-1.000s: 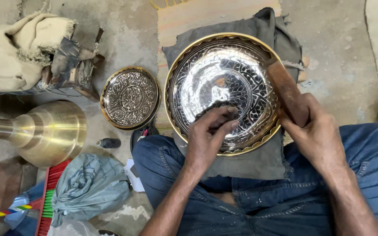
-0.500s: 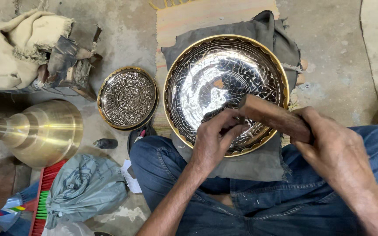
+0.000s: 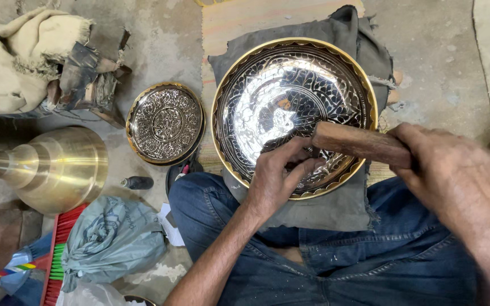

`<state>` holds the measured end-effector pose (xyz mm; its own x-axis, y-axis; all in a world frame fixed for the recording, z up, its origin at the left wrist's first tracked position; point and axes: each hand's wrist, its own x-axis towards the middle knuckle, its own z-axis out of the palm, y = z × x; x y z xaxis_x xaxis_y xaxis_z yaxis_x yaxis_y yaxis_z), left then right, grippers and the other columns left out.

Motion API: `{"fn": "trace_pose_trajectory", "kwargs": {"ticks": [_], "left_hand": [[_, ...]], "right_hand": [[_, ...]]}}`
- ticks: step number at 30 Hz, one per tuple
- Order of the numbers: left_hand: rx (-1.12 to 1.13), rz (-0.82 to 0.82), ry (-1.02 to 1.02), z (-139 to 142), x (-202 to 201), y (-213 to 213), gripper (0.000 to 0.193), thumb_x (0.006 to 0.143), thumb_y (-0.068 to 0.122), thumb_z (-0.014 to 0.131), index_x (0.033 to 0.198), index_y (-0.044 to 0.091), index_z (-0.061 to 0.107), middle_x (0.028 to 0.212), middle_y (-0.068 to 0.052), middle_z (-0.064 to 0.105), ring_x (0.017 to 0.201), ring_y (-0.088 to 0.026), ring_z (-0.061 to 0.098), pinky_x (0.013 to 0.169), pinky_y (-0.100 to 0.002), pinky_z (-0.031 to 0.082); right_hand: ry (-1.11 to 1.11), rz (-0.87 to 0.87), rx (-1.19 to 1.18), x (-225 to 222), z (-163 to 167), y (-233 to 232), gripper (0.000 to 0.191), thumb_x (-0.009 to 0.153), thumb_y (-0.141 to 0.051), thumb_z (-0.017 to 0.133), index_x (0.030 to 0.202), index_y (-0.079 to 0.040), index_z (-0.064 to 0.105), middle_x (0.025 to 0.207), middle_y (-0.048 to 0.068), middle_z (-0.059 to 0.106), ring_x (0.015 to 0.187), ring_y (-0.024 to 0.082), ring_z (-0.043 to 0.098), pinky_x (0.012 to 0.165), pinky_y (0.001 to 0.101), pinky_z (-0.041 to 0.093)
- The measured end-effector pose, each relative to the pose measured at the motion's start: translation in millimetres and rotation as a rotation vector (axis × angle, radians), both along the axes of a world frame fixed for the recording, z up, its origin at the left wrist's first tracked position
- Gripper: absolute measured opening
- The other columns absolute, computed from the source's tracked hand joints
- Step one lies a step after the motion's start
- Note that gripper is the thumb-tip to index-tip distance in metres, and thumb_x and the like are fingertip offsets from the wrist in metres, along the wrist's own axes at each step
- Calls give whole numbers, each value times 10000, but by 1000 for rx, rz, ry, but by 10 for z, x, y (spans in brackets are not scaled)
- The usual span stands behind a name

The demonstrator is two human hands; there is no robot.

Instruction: The person uses a chisel and hammer to engrave intricate patterns into a large brass plate. They repeatedly strike the chisel to create detailed designs on the plate's surface.

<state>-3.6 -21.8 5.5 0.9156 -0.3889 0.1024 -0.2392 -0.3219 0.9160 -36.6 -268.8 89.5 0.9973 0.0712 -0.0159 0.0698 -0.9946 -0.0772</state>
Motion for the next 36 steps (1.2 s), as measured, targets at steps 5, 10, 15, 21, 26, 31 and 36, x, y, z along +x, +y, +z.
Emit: {"fn": "trace_pose_trajectory", "kwargs": {"ticks": [5,10,15,21,26,31,36], "left_hand": [[7,26,22,42,-21,-12,357,971,204,706,1291,58,641,1004,-121,789,976,-213,795,816,-354,673],[16,15,10,51,-1,-1,359,974,207,703,1295,59,640,998,-113,791,961,-205,799,794,-347,671],[-3,12,-49,10,-5,4,357,989,198,687,1313,55,637,1045,-119,791,988,-210,796,829,-344,677],[-2,23,53,-17,-1,-11,361,977,216,694,1304,69,648,1035,-116,787,960,-205,796,789,-339,693],[-2,32,-20,-13,-14,-8,351,969,203,716,1285,62,664,1065,-118,787,948,-199,795,793,-345,681],[11,32,-27,-31,-8,-1,361,965,194,716,1298,67,657,1058,-108,787,963,-187,792,797,-337,682],[28,33,-88,-48,10,-3,361,968,189,724,1298,61,656,1096,-115,779,987,-195,786,807,-339,679]], "right_hand": [[91,-218,313,103,18,21,264,935,-238,745,1104,-67,636,814,145,728,722,282,753,668,412,591],[72,1,38,79,42,-33,265,875,-228,756,1085,-117,639,867,99,744,763,296,748,667,428,588],[151,4,-103,34,-32,-72,249,894,-246,756,1096,-162,636,901,64,733,834,285,739,713,430,592],[56,-81,364,58,-88,-101,416,847,-188,769,1198,-67,580,888,139,707,820,298,734,722,428,596],[139,-158,258,62,-97,-76,284,908,-214,760,1086,-59,603,864,152,726,787,297,746,691,429,592],[112,13,21,52,-129,-105,364,868,-225,751,1188,-114,618,859,101,735,790,261,750,797,427,582],[225,2,-125,28,-189,-157,293,891,-236,737,1137,-137,612,886,54,738,817,231,748,726,382,611]]}}
